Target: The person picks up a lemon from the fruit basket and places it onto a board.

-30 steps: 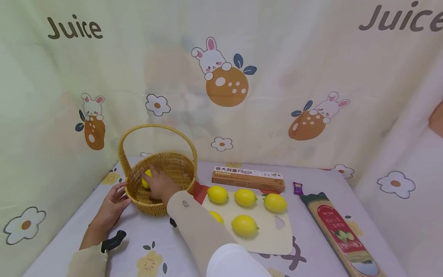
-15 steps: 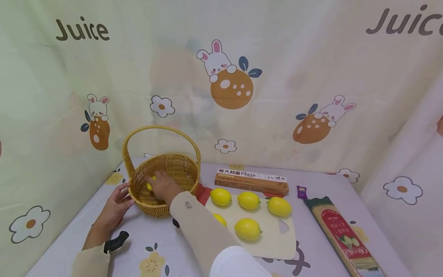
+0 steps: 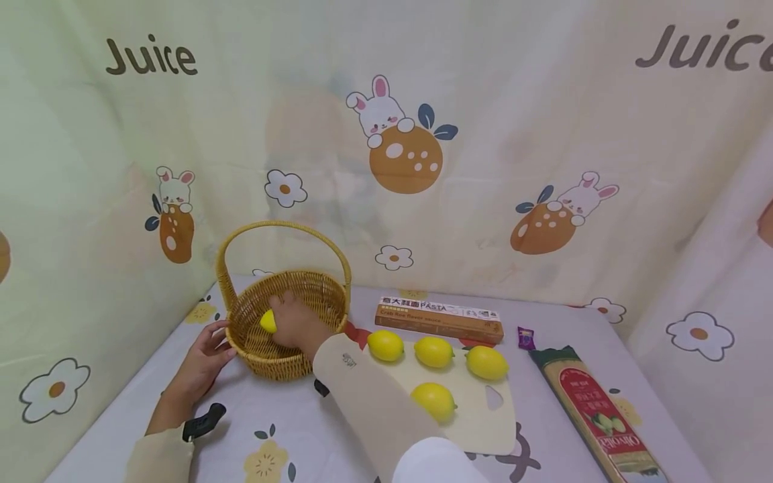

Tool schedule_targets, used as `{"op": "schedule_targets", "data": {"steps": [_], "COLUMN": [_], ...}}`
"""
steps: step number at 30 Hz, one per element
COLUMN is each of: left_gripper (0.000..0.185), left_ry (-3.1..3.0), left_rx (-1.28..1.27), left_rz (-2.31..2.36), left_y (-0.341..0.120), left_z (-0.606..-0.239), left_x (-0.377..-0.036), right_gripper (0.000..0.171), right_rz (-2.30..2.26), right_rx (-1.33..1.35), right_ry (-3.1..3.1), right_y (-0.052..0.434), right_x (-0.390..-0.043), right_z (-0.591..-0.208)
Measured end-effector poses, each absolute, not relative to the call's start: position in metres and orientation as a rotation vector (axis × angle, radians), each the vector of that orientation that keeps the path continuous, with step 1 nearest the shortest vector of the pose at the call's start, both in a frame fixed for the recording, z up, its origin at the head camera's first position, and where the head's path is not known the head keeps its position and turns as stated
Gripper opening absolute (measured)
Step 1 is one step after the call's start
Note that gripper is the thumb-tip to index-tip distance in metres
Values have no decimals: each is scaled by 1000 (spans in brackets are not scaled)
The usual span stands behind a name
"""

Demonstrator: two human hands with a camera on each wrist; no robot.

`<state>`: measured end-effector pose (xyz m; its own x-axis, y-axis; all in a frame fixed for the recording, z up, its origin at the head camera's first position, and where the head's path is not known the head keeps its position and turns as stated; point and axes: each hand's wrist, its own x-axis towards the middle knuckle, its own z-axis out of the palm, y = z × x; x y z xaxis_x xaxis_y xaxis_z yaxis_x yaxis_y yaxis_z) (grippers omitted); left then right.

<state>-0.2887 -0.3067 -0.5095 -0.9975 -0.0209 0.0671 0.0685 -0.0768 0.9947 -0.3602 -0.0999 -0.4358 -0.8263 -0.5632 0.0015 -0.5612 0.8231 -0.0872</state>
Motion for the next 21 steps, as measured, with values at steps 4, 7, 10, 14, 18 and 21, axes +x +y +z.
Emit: {"op": "schedule_targets", "data": {"steps": [4, 7, 10, 14, 18, 21], "left_gripper": [63, 64, 66, 68, 67, 68], "left_ry": [-2093, -2097, -2095, -2104, -2112, -2116], "left_rx": [-54, -56, -65, -80, -86, -85], "left_rz": [-2261, -2259, -2266, -2265, -2244, -2239], "left_y": [-306, -306, -306, -306, -306, -305], "left_z": [-509, -510, -510, -510, -508, -508], "left_x": [-289, -289, -289, -288, -286, -285], "right_gripper": [68, 71, 68, 63, 63, 65], "right_rz": [-104, -70, -14, 29, 63, 86], "right_rx": [-938, -950, -979, -1022, -1070, -1090], "right_ry": [2958, 2961, 2972, 2993, 3025, 3031], "right_y": [-91, -84, -76, -66, -58, -53], "right_x": [-357, -354, -351, -347, -345, -343], "right_z": [-430, -430, -428, -424, -418, -413]}}
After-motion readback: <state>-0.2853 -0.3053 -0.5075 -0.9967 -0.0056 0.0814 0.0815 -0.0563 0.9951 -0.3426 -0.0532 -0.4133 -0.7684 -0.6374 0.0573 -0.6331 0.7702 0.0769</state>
